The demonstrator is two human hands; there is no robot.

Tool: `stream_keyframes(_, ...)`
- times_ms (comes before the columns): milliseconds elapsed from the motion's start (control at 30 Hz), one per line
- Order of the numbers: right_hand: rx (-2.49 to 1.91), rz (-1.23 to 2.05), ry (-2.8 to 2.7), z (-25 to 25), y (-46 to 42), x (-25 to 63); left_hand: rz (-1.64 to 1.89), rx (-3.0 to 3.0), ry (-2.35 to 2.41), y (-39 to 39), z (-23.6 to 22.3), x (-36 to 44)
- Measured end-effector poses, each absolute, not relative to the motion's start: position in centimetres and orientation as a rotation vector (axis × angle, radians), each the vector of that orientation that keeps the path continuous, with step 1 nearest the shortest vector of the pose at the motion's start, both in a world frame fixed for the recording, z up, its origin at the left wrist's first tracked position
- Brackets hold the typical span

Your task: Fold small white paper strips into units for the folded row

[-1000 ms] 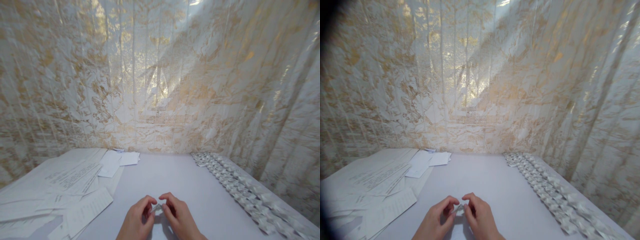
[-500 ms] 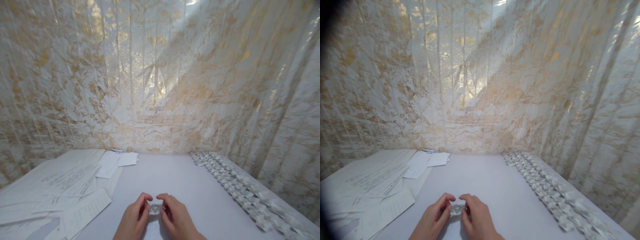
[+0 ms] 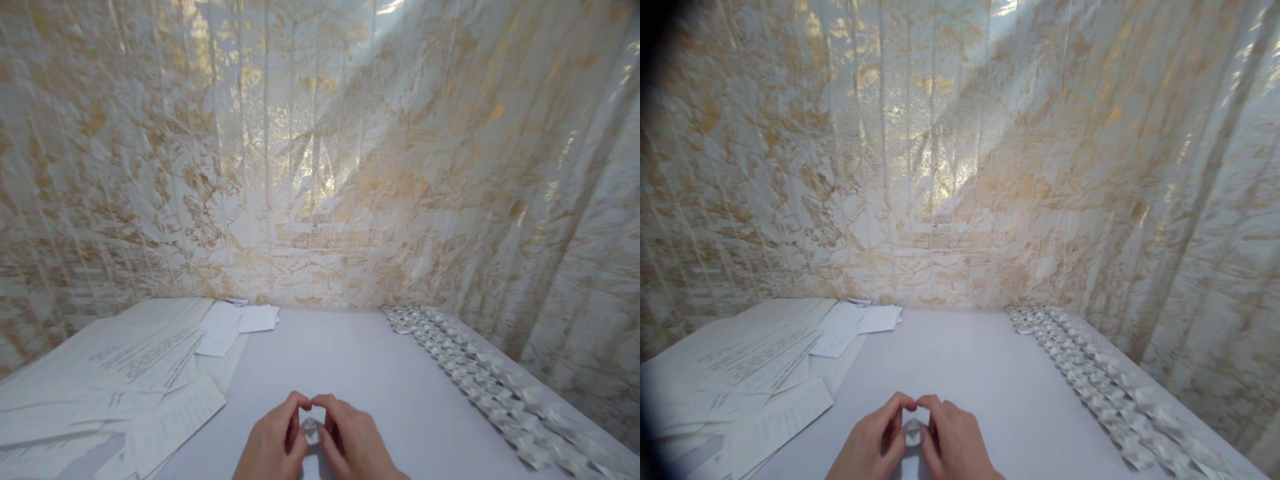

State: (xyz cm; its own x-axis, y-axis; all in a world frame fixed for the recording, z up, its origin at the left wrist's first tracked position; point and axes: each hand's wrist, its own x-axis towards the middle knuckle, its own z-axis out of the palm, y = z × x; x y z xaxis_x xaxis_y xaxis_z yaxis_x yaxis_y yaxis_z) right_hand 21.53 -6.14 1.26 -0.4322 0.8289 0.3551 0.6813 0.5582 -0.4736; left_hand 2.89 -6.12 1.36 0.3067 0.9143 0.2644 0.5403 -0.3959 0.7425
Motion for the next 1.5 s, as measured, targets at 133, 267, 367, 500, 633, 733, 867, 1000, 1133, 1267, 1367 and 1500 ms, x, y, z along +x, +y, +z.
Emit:
stream_keyframes(133, -1.223, 0.348, -2.244, 1.1, -6.2, 21.4, 0.93, 2.026, 1.311, -6.1, 1.0, 3.2)
stream_keyframes(267, -1.257, 0.359, -2.233, 0.9, -6.1, 21.2, 1.005, 2.003, 1.262, -6.1, 0.3, 3.7)
stream_keyframes(367, -1.252, 0.367, -2.236, 0.7, -6.1, 21.1, 1.032, 1.989, 1.222, -6.1, 0.1, 3.9)
stream_keyframes(500, -1.251, 0.417, -2.226, 0.6, -6.1, 21.1, 0.997, 1.948, 1.193, -5.9, 0.2, 3.8)
stream_keyframes(633, -1.259, 0.521, -2.211, 0.4, -5.9, 21.0, 0.959, 1.899, 1.166, -5.6, 0.3, 3.8)
stream_keyframes(733, -1.27, 0.52, -2.217, 0.3, -5.7, 21.0, 0.929, 1.897, 1.168, -5.5, 0.5, 3.7)
stream_keyframes(867, -1.232, 0.266, -2.278, 0.2, -5.6, 21.4, 0.942, 1.89, 1.189, -5.4, 0.7, 3.5)
stream_keyframes(1000, -1.1, -0.141, -2.283, -0.3, -5.1, 21.6, 0.937, 1.907, 1.223, -5.2, 0.6, 3.5)
stream_keyframes(1133, -1.078, -0.305, -2.273, -1.1, -4.8, 21.1, 0.958, 1.901, 1.204, -5.2, 0.3, 3.8)
stream_keyframes(1267, -1.228, -0.303, -2.348, 0.6, -4.3, 22.0, 0.983, 1.883, 1.137, -5.1, 0.1, 3.9)
stream_keyframes(1367, -1.5, -0.334, -2.395, 4.0, -2.1, 25.6, 0.974, 1.875, 1.138, -5.1, 0.0, 3.8)
stream_keyframes(1500, -1.685, -0.455, -2.314, 7.8, 2.6, 33.9, 0.95, 1.889, 1.162, -5.3, 0.1, 3.6)
